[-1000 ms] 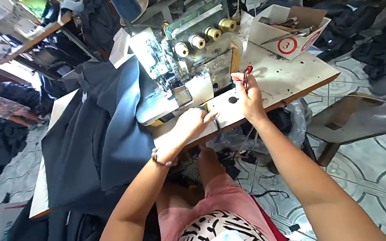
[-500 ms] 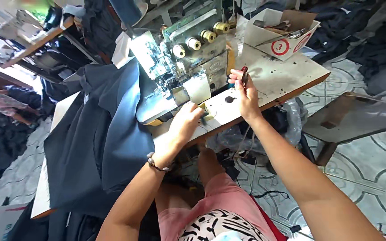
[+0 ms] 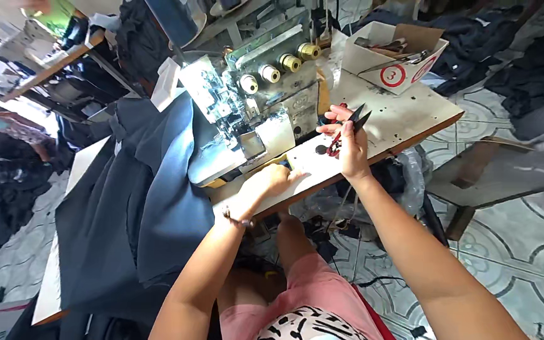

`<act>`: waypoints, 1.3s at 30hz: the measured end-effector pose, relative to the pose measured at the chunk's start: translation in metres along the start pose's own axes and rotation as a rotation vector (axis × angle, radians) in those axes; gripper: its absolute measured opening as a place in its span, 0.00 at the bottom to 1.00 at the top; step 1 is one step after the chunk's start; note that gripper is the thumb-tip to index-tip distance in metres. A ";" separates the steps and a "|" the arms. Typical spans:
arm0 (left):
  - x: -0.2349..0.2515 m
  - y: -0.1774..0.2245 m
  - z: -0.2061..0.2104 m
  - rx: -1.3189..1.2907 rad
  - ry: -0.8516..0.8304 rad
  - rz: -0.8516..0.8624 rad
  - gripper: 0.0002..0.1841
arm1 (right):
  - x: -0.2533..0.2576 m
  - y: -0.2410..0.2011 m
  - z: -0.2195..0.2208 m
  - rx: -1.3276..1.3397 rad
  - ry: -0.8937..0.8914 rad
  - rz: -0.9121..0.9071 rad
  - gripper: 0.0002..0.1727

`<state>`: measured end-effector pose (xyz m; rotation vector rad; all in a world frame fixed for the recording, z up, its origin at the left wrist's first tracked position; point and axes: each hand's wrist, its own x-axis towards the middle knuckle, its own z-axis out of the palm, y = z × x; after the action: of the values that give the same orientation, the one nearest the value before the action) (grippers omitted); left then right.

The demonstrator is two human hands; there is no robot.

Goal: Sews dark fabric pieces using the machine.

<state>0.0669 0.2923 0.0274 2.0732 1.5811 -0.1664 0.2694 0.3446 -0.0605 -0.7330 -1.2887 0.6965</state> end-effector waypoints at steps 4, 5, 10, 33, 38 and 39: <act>-0.007 0.012 0.006 0.215 0.355 0.085 0.26 | -0.001 0.004 -0.002 0.086 0.047 -0.006 0.33; -0.009 0.015 0.007 0.212 0.435 0.143 0.17 | -0.001 0.005 -0.001 0.107 0.057 -0.014 0.33; 0.013 0.024 0.019 0.108 0.594 0.290 0.16 | -0.001 0.008 -0.002 0.112 0.112 -0.049 0.31; 0.001 -0.009 0.026 -0.038 0.183 0.014 0.39 | -0.002 0.008 -0.004 0.008 0.130 -0.067 0.31; -0.010 -0.018 0.036 0.057 0.372 0.157 0.27 | -0.003 0.005 -0.003 -0.013 0.108 -0.001 0.32; -0.021 -0.025 0.042 0.095 0.542 0.255 0.23 | -0.004 0.006 -0.005 -0.015 0.098 0.012 0.32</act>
<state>0.0457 0.2586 -0.0087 2.5127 1.5944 0.4566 0.2735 0.3449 -0.0683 -0.7791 -1.2022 0.6535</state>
